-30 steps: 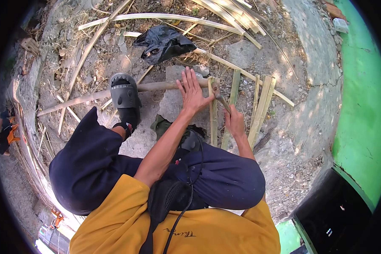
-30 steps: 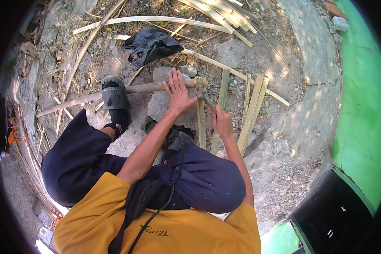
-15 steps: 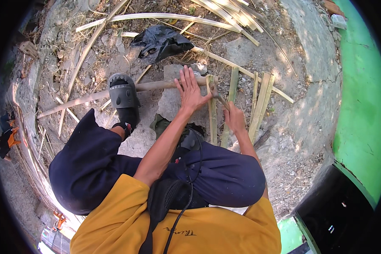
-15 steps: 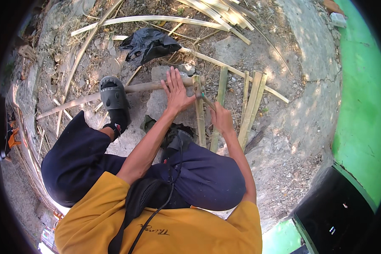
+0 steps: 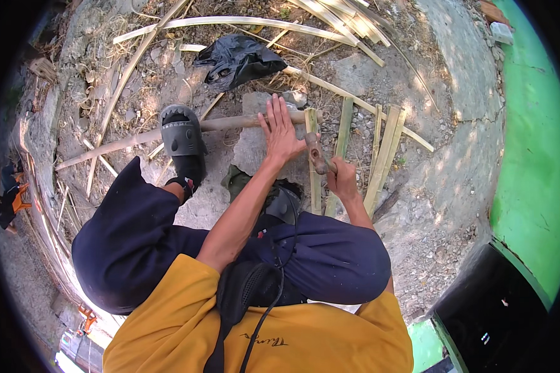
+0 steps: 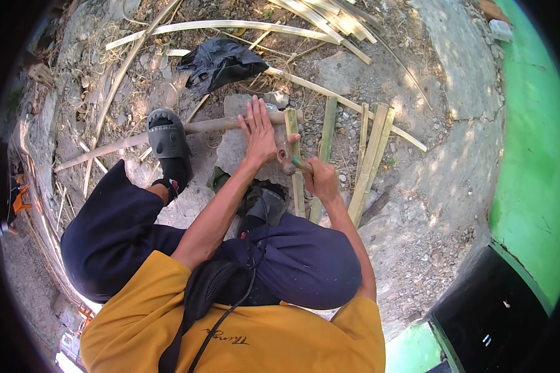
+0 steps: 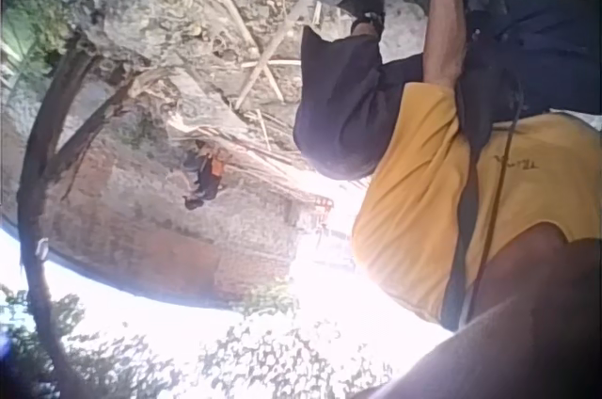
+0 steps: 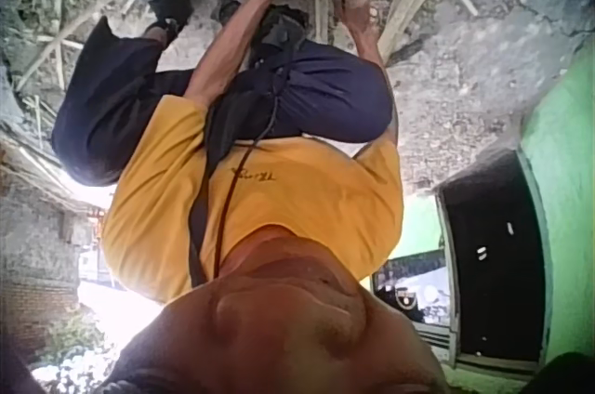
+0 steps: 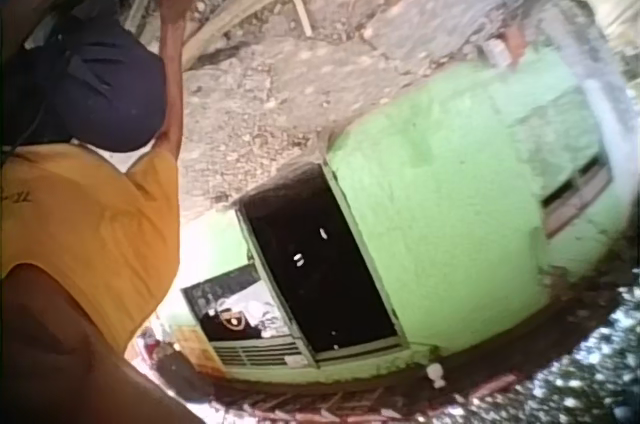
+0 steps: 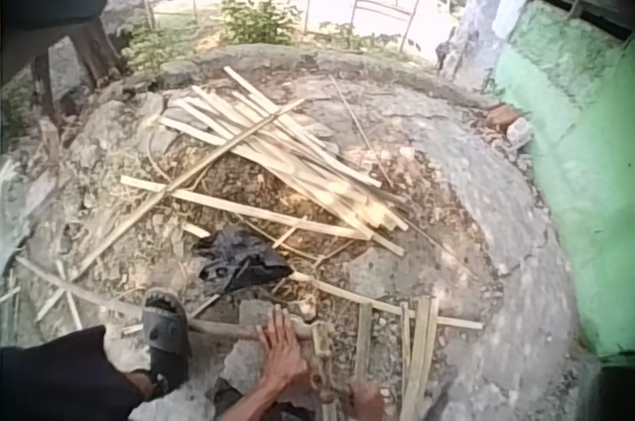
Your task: The person joins bamboo strips together by hammering small nails into them on a stone surface while sitting on the ground.
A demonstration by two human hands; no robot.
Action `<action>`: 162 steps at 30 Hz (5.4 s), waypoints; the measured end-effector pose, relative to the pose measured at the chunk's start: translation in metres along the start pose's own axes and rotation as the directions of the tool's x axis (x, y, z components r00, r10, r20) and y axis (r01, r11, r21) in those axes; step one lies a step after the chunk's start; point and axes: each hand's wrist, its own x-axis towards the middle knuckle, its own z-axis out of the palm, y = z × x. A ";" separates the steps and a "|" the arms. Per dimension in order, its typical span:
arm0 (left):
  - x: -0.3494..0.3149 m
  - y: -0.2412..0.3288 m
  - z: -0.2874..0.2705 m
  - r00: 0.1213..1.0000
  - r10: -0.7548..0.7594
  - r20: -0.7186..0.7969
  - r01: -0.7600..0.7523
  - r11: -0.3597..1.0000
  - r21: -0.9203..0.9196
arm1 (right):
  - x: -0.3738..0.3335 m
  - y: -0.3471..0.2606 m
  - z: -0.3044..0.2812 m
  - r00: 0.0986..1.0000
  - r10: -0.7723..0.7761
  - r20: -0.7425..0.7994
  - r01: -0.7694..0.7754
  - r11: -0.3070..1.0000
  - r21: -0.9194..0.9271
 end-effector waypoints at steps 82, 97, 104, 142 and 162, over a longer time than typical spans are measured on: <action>-0.006 0.028 0.010 0.995 -0.055 -0.078 0.056 0.998 0.004 | 0.002 0.000 -0.015 0.955 0.290 0.069 -0.283 0.955 -0.092; -0.009 0.027 0.010 0.995 -0.012 -0.099 0.014 1.000 0.022 | 0.002 0.011 -0.006 0.980 0.191 0.063 -0.186 0.980 -0.070; -0.010 0.026 0.007 0.995 -0.012 -0.095 0.020 0.997 0.081 | 0.000 0.010 -0.008 0.996 0.080 0.033 -0.080 0.997 0.000; -0.008 0.027 0.013 0.995 0.013 -0.103 -0.006 0.998 0.061 | -0.002 0.029 0.002 0.975 0.216 0.051 -0.200 0.955 -0.217; -0.016 0.018 0.015 0.991 0.048 -0.127 -0.016 0.969 0.246 | -0.013 0.006 0.002 0.988 0.144 0.052 -0.133 0.978 -0.163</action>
